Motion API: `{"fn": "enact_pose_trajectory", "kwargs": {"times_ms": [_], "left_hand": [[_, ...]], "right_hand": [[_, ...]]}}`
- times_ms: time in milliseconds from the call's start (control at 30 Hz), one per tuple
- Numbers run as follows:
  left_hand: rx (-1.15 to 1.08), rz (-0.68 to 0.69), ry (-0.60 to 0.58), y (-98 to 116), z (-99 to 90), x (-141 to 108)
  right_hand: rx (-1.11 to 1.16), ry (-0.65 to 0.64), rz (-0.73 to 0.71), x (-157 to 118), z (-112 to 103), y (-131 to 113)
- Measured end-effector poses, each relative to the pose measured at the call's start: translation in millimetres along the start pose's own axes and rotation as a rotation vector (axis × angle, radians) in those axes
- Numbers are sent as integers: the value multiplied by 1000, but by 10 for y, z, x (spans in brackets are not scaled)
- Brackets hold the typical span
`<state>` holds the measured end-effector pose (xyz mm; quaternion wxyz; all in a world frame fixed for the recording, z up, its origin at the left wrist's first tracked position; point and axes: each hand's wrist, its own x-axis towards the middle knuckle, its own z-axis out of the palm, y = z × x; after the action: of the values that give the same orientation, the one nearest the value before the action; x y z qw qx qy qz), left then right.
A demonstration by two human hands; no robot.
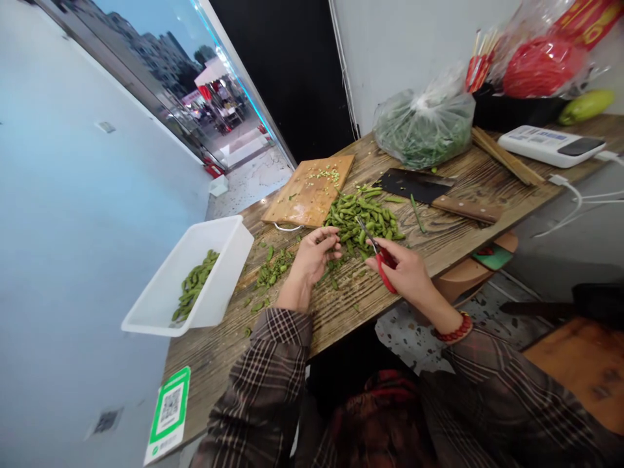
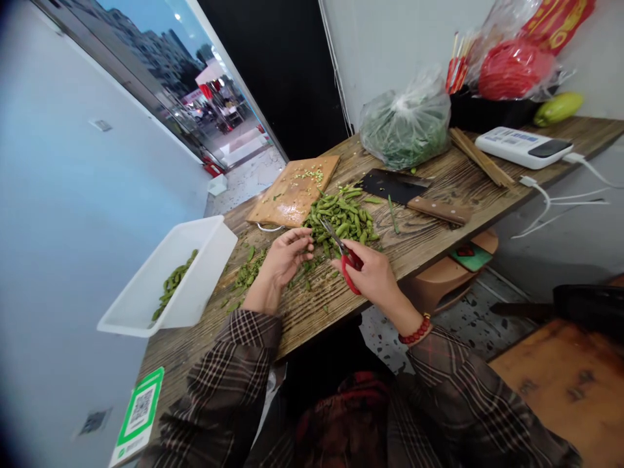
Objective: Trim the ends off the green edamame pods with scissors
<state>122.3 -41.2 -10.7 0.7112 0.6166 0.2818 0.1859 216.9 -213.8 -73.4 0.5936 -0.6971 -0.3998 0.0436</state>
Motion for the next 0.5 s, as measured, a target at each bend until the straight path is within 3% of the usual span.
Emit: {"fn": "enact_pose_trajectory", "kwargs": {"times_ms": [200,300,400,500], "left_hand": [[705,302,116,-123,69,305],[974,363,119,-146,74,368],[1036,357,116,-138,35,327],[916,325,88,-90,-56,183]], "right_hand": [[-19,6,-39,10,-12,-41],[-29,8,-58,12,-7,-38],[-42,10,-63,12,-7,-39],[-54,10,-66,11,-11,-50]]}}
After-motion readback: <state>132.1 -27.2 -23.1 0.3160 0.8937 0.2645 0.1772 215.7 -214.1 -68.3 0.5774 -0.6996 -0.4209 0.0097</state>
